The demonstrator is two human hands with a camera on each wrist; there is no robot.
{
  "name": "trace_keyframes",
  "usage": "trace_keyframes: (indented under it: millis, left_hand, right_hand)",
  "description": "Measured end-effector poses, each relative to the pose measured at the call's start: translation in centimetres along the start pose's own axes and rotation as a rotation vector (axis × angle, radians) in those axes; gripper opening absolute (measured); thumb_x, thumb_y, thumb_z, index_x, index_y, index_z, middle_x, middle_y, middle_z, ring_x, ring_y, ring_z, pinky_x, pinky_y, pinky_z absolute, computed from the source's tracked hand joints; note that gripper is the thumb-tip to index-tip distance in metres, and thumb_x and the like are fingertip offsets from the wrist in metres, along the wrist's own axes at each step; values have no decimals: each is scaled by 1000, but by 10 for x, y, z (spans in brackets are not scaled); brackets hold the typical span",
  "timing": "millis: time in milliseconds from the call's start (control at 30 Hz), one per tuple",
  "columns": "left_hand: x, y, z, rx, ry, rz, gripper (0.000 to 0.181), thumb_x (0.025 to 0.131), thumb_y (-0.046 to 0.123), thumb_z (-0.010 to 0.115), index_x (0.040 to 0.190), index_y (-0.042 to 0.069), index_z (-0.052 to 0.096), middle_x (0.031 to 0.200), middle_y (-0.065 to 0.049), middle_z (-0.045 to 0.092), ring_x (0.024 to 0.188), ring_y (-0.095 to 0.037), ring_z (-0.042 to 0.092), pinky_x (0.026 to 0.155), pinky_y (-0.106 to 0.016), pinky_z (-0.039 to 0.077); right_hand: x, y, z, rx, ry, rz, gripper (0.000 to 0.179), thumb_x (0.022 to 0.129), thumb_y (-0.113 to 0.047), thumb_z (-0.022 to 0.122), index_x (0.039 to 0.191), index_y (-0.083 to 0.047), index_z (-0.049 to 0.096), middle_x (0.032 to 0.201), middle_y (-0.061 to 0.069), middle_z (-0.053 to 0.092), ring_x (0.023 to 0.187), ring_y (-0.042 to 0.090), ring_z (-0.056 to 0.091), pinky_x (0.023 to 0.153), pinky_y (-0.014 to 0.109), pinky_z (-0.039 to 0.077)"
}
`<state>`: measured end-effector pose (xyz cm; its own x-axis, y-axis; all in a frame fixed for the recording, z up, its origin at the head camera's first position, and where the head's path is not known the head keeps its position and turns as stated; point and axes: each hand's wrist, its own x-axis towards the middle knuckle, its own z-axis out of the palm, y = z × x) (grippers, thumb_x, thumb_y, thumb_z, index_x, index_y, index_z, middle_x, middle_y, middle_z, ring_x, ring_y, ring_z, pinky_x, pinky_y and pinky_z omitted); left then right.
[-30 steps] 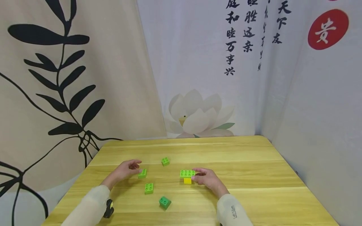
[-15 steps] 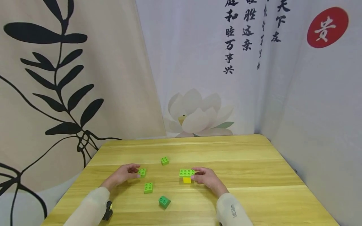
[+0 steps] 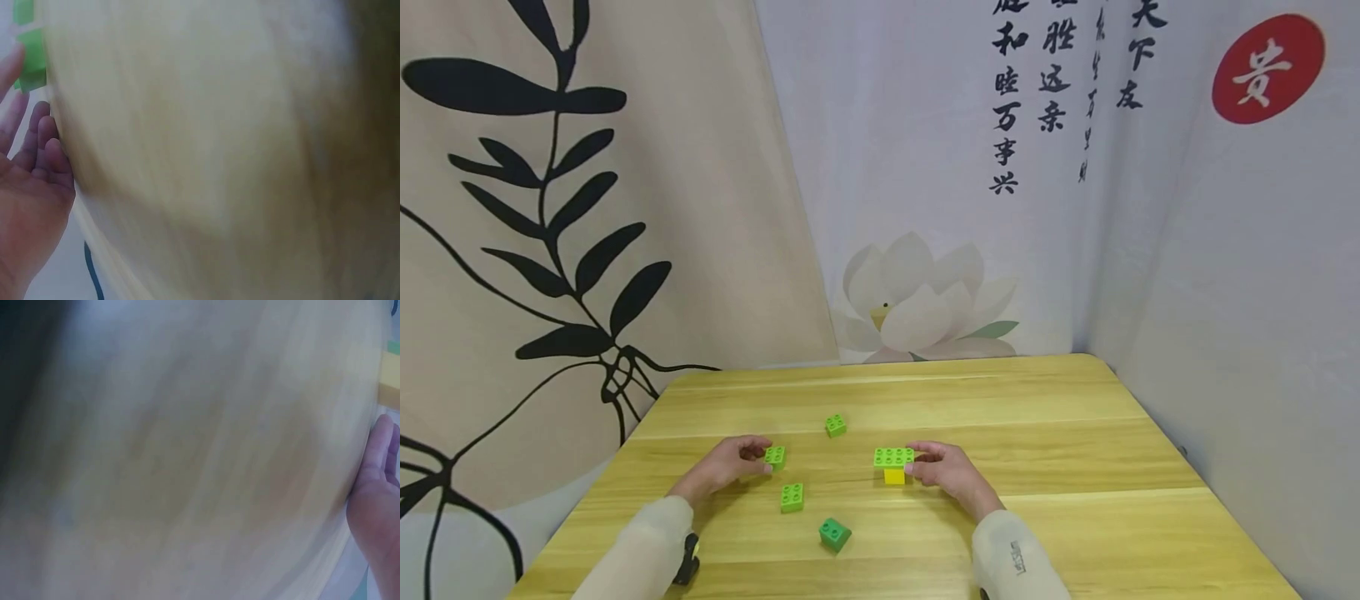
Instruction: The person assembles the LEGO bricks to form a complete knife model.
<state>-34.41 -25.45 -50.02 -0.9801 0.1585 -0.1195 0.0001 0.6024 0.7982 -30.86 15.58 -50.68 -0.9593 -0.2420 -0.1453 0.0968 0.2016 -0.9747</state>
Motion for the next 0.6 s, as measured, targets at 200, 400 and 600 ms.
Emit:
trace_keyframes:
  millis: [200,400,600]
  left_hand:
    - [2,-1,0,6,17,7,46,85,16,80,126,3,63,111,-7,60,100,-23,55,81,-37,50]
    - [2,-2,1,-1,29,-7,41,85,16,80,122,5,65,107,-6,60,96,-22,55,77,-36,50]
    - [-1,1,-1,7,35,-15,40,85,20,79,120,5,65,109,-6,62,100,-23,57,80,-38,51]
  right_hand:
    - [0,-2,1,9,3,-1,54,90,-21,75,137,-3,57,119,13,59,99,20,58,86,37,53]
    - [-2,-3,2,5,14,-3,54,90,-19,75,137,-2,57,119,13,59,98,21,58,86,39,53]
    - [-3,-2,4,9,17,0,55,90,-19,75,138,-2,56,118,13,58,97,20,58,86,40,53]
